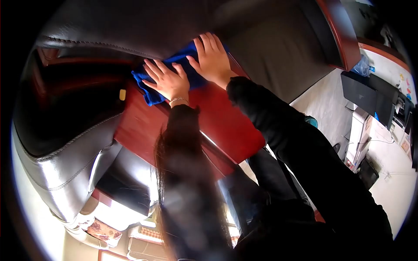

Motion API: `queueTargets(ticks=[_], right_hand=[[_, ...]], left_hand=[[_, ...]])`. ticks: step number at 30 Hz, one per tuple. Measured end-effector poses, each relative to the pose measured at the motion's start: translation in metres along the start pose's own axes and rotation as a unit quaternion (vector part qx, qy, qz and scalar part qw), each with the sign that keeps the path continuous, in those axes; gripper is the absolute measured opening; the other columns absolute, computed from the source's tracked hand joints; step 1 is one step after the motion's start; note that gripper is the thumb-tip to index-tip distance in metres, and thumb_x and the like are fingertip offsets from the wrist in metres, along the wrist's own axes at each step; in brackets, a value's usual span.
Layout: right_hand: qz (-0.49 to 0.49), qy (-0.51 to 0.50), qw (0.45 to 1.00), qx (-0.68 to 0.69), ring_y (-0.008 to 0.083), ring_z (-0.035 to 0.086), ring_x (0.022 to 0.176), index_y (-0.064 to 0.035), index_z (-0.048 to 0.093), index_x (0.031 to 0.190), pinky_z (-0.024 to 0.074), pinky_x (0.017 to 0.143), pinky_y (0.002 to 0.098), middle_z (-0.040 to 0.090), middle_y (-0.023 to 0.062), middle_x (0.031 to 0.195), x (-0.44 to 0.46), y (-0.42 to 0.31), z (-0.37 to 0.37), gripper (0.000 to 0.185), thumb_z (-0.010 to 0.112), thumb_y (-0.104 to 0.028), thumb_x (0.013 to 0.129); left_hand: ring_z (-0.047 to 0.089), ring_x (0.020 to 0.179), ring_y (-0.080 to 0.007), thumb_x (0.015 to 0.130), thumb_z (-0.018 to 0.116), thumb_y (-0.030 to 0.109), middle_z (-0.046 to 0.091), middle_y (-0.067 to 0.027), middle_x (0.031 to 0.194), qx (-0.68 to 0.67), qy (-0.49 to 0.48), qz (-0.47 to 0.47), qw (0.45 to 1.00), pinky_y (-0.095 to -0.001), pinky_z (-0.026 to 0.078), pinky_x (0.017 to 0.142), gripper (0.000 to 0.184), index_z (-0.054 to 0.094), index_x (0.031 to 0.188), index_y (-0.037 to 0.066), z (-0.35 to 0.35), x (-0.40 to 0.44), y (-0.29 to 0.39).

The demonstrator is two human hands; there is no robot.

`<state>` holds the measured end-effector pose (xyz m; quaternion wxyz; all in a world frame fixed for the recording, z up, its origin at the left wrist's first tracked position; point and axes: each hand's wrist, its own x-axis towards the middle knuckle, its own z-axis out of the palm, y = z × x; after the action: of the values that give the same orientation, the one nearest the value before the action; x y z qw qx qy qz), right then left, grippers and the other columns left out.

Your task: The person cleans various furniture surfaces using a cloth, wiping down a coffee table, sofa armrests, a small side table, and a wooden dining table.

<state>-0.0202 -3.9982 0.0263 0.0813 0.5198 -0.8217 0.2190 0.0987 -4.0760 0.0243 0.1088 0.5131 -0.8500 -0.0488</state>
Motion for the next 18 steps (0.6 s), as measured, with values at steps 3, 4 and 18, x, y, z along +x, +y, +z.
queueTargets(ticks=[3,4,18], right_hand=[[-0.001,0.022,1.0,-0.003,0.0388,0.046,0.118,0.0037,0.054,0.117,0.0357,0.104,0.0479,0.052,0.0217,0.119,-0.001,0.002,0.006,0.054,0.06,-0.04,0.085],[-0.003,0.027,1.0,-0.008,0.0381,0.045,0.119,0.003,0.054,0.117,0.0358,0.104,0.0471,0.052,0.0215,0.12,-0.003,0.003,0.006,0.055,0.059,-0.041,0.085],[0.041,-0.046,0.998,-0.024,0.0362,0.038,0.133,-0.0031,0.043,0.138,0.0297,0.109,0.0485,0.042,0.0231,0.142,-0.184,0.005,-0.101,0.067,0.058,-0.044,0.087]], left_hand=[[0.022,0.143,-0.0322,0.087,0.043,0.036,0.027,-0.0196,0.153,0.008,0.024,0.008,1.0,-0.0624,0.016,0.111,0.065,0.038,0.141,-0.001,0.004,0.0,0.0],[0.022,0.143,-0.0321,0.087,0.043,0.036,0.027,-0.0194,0.153,0.01,0.03,0.01,0.999,-0.0623,0.016,0.111,0.066,0.038,0.141,-0.001,0.007,0.0,-0.001],[0.025,0.142,-0.0366,0.093,0.046,0.033,0.025,-0.0191,0.154,0.015,-0.015,-0.019,1.0,-0.0583,0.016,0.113,0.063,0.031,0.147,0.005,-0.023,-0.213,0.044]])
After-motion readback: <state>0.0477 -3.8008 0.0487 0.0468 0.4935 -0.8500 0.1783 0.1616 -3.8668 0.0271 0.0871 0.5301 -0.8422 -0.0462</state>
